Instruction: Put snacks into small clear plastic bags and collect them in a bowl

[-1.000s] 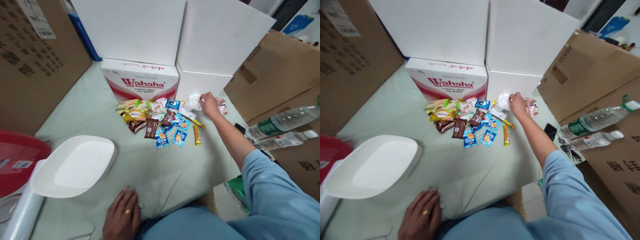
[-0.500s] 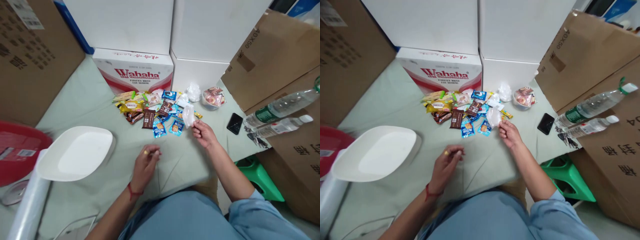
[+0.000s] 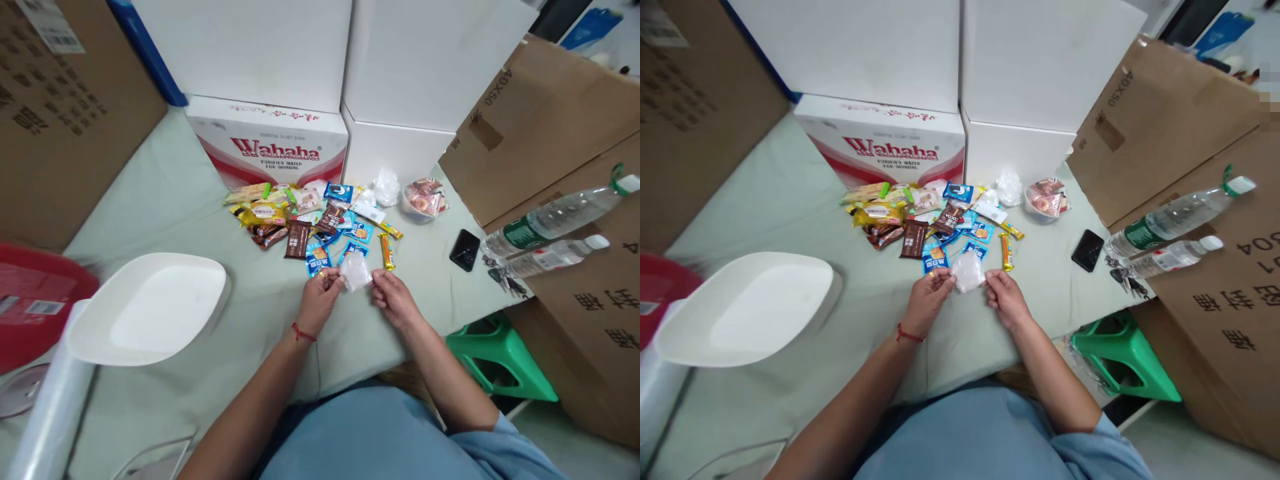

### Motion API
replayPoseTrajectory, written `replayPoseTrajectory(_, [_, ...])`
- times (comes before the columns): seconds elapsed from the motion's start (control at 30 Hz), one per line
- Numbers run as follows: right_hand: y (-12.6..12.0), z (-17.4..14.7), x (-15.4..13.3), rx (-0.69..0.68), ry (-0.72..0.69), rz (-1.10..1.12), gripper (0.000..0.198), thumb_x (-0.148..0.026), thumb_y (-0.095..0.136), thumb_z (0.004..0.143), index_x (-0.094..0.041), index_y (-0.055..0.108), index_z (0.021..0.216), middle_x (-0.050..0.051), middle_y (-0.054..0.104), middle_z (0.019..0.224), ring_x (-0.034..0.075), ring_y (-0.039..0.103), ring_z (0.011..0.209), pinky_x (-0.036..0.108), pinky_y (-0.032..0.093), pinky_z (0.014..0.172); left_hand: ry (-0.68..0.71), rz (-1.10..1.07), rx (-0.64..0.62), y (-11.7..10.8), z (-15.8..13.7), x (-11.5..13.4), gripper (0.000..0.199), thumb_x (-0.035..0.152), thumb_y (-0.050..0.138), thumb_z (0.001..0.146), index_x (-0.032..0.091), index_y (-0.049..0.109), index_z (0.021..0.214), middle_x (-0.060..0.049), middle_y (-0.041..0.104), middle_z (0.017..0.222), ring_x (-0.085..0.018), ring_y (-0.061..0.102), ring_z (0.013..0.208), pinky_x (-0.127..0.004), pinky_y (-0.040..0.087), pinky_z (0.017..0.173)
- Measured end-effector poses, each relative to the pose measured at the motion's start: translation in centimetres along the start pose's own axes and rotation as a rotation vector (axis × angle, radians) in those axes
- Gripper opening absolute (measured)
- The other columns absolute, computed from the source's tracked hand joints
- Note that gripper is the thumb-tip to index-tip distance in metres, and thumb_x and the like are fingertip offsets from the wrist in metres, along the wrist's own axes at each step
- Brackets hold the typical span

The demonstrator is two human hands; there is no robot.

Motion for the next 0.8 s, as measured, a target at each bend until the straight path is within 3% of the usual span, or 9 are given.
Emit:
replayPoseTrajectory(0.1, [-0.3,-0.9,-2.5,0.155,-0.301,-0.331,0.038,-0.051,0.078,0.083,-0.029,0.062,0.109,0.003,0.063,0.102,0.013,0.048,0.063,0.024,0.040,0.049,0.025,0.010,0.035,-0.5,-0.1,0.0,0.036,0.050,0.077,0.077,0.018,0.068,0.092,-0.002,0.071,0.079,-0.015,0.065,0.073,-0.028,0.051,0.071])
replayPoseTrajectory(0.2, [3.0,-1.6,-3.1,0.009,-0.499,-0.640,0.048,-0.044,0.080,0.081,-0.031,0.061,0.123,0.007,0.063,0.120,0.016,0.056,0.072,0.031,0.050,0.063,0.053,0.051,0.004,-0.3,-0.4,0.4,0.029,0.046,0.074,0.080,0.019,0.068,0.090,-0.002,0.072,0.078,-0.016,0.065,0.072,-0.028,0.050,0.070])
replayPoseTrajectory(0.27, [4.8,-1.6,-2.8,-0.103,-0.577,-0.786,0.032,-0.041,0.072,0.088,-0.030,0.065,0.117,0.007,0.066,0.109,0.020,0.059,0.076,0.035,0.052,0.071,0.063,0.081,-0.006,-0.4,-0.4,0.5,0.027,0.045,0.073,0.082,0.020,0.068,0.090,-0.001,0.072,0.079,-0.016,0.066,0.072,-0.028,0.051,0.070])
replayPoseTrajectory(0.33, [4.8,-1.2,-3.1,-0.112,-0.610,-0.851,0.016,-0.041,0.061,0.095,-0.029,0.069,0.103,0.005,0.068,0.093,0.022,0.063,0.079,0.037,0.052,0.076,0.047,0.082,0.018,-0.9,-0.3,0.3,0.027,0.045,0.073,0.082,0.020,0.067,0.089,-0.001,0.071,0.078,-0.015,0.065,0.072,-0.028,0.050,0.070])
replayPoseTrajectory(0.43, [1.5,-0.2,-6.2,0.111,-0.630,-0.845,0.023,-0.046,0.057,0.099,-0.028,0.068,0.090,0.003,0.066,0.080,0.023,0.062,0.076,0.036,0.052,0.077,0.007,0.041,0.091,-2.1,0.0,0.0,0.028,0.045,0.073,0.081,0.020,0.065,0.089,0.001,0.069,0.079,-0.014,0.062,0.074,-0.026,0.049,0.071])
replayPoseTrajectory(0.53, [-2.3,0.7,-11.8,0.456,-0.718,-0.917,0.031,-0.052,0.053,0.100,-0.027,0.069,0.093,0.003,0.063,0.079,0.023,0.060,0.075,0.037,0.052,0.078,-0.012,-0.009,0.109,-2.7,0.1,-0.1,0.031,0.046,0.074,0.080,0.019,0.064,0.091,0.001,0.067,0.082,-0.013,0.059,0.073,-0.025,0.047,0.070])
replayPoseTrajectory(0.57, [-2.8,1.3,-13.5,0.509,-0.745,-0.973,0.033,-0.053,0.051,0.101,-0.026,0.070,0.098,0.005,0.065,0.085,0.023,0.061,0.078,0.038,0.053,0.081,-0.017,-0.025,0.096,-2.6,0.1,0.0,0.032,0.047,0.075,0.079,0.019,0.064,0.092,0.001,0.066,0.081,-0.012,0.057,0.071,-0.025,0.046,0.068])
replayPoseTrajectory(0.7, [-1.8,4.4,-16.2,0.364,-0.728,-1.142,0.045,-0.053,0.059,0.097,-0.022,0.067,0.129,0.015,0.065,0.128,0.023,0.065,0.084,0.043,0.056,0.087,-0.051,-0.100,0.045,-1.9,-0.2,0.0,0.035,0.047,0.078,0.076,0.019,0.064,0.091,0.005,0.057,0.071,-0.009,0.048,0.062,-0.023,0.039,0.060])
replayPoseTrajectory(0.8, [0.2,3.1,-14.9,0.210,-0.784,-1.048,0.043,-0.050,0.060,0.099,-0.023,0.065,0.132,0.014,0.065,0.130,0.019,0.064,0.077,0.038,0.057,0.077,-0.083,-0.168,0.046,-1.7,-0.3,-0.2,0.037,0.046,0.081,0.074,0.018,0.064,0.090,0.006,0.055,0.068,-0.008,0.046,0.059,-0.022,0.037,0.058])
Point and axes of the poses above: each hand's wrist, its own z-axis towards the middle knuckle, its own y-axis out of the palm, x = y × z, the point moved 9 cm from there along z, towards the middle knuckle
